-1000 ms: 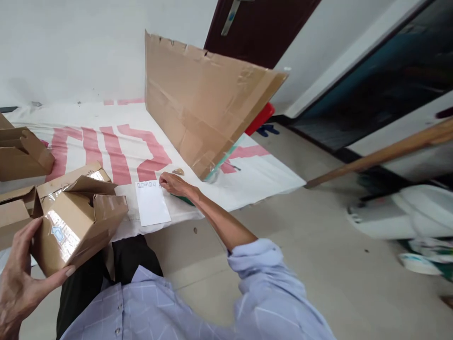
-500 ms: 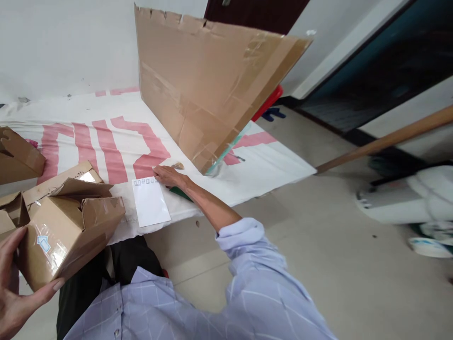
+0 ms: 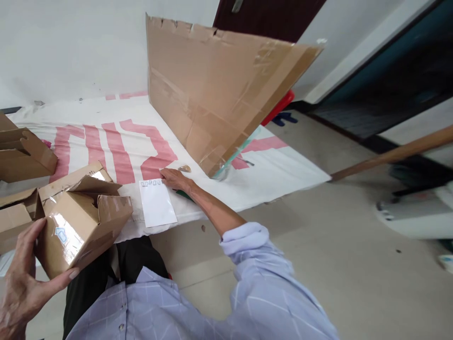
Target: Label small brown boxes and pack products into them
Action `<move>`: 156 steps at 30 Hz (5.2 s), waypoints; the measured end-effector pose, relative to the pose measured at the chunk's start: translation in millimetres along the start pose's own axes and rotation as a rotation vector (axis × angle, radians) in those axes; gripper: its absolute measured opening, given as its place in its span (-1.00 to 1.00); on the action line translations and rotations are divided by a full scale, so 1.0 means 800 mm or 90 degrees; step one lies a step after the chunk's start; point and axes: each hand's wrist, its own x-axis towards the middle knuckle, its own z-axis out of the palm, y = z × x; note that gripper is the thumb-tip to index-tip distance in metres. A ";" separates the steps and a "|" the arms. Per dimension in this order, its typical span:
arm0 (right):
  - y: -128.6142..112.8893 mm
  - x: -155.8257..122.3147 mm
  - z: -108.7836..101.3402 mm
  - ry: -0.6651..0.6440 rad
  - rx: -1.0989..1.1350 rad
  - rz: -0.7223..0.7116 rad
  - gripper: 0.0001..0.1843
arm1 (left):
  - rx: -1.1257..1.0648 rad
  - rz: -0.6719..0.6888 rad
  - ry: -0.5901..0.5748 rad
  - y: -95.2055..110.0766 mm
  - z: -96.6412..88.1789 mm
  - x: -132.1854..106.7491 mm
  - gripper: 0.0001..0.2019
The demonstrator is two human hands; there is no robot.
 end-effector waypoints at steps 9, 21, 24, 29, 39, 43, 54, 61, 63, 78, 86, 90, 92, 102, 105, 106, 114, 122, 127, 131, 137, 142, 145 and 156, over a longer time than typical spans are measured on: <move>-0.052 -0.037 -0.005 0.145 -0.045 0.004 -0.85 | -0.085 -0.015 -0.022 0.012 0.009 -0.019 0.13; -0.332 -0.127 -0.100 0.249 -0.051 -0.668 -0.76 | -0.084 0.001 -0.037 0.026 0.019 -0.017 0.20; -0.338 -0.121 -0.096 0.216 -0.127 -0.675 -0.75 | -0.090 -0.005 -0.046 0.028 0.020 -0.017 0.20; -0.340 -0.120 -0.091 0.217 -0.186 -0.694 -0.79 | -0.096 0.003 -0.034 0.028 0.026 -0.017 0.23; -0.339 -0.126 -0.085 0.232 -0.195 -0.699 -0.76 | -0.099 -0.005 -0.040 0.029 0.026 -0.018 0.24; -0.340 -0.127 -0.089 0.224 -0.202 -0.696 -0.74 | -0.098 0.001 -0.039 0.029 0.027 -0.016 0.24; -0.336 -0.131 -0.104 0.116 -0.171 -0.586 -0.80 | -0.088 -0.002 -0.049 0.037 0.030 -0.013 0.20; -0.339 -0.132 -0.107 0.061 -0.120 -0.498 -0.80 | -0.088 -0.007 -0.055 0.044 0.030 -0.012 0.19; -0.340 -0.132 -0.107 0.050 -0.111 -0.481 -0.80 | -0.086 -0.004 -0.056 0.044 0.031 -0.012 0.20; -0.331 -0.146 -0.092 0.179 -0.137 -0.573 -0.76 | -0.058 -0.003 -0.019 0.051 0.041 -0.018 0.15; -0.331 -0.152 -0.087 0.213 -0.122 -0.589 -0.69 | -0.058 -0.007 0.003 0.056 0.045 -0.021 0.13; -0.329 -0.153 -0.084 0.215 -0.110 -0.589 -0.69 | -0.056 -0.002 -0.007 0.055 0.045 -0.022 0.15; -0.330 -0.153 -0.082 0.213 -0.105 -0.587 -0.70 | -0.054 0.000 -0.005 0.055 0.045 -0.024 0.15; -0.324 -0.160 -0.092 0.180 0.013 -0.523 -0.75 | -0.077 -0.027 0.020 0.052 0.045 -0.026 0.12; -0.324 -0.165 -0.086 0.206 -0.005 -0.518 -0.75 | -0.076 -0.041 0.026 0.051 0.047 -0.026 0.13; -0.325 -0.167 -0.083 0.215 -0.019 -0.518 -0.75 | -0.075 -0.044 0.026 0.051 0.047 -0.026 0.13; -0.333 -0.193 -0.057 0.286 -0.081 -0.475 -0.74 | -0.045 -0.047 0.050 0.059 0.051 -0.031 0.10; -0.327 -0.197 -0.051 0.287 -0.016 -0.442 -0.73 | 0.006 -0.043 0.109 0.078 0.065 -0.039 0.13; -0.329 -0.197 -0.051 0.283 -0.008 -0.445 -0.73 | 0.051 -0.042 0.130 0.087 0.069 -0.044 0.09; -0.329 -0.202 -0.047 0.277 0.020 -0.424 -0.74 | 0.067 -0.041 0.134 0.092 0.070 -0.045 0.06; -0.330 -0.207 -0.038 0.294 0.044 -0.397 -0.76 | 0.070 -0.040 0.136 0.094 0.071 -0.048 0.04; -0.328 -0.204 -0.033 0.295 0.063 -0.398 -0.78 | 0.080 -0.039 0.150 0.093 0.071 -0.049 0.03; -0.326 -0.205 -0.032 0.291 0.078 -0.401 -0.78 | 0.088 -0.031 0.156 0.093 0.073 -0.050 0.02; -0.328 -0.214 -0.040 0.255 0.121 -0.405 -0.79 | 0.098 -0.022 0.170 0.098 0.075 -0.053 0.00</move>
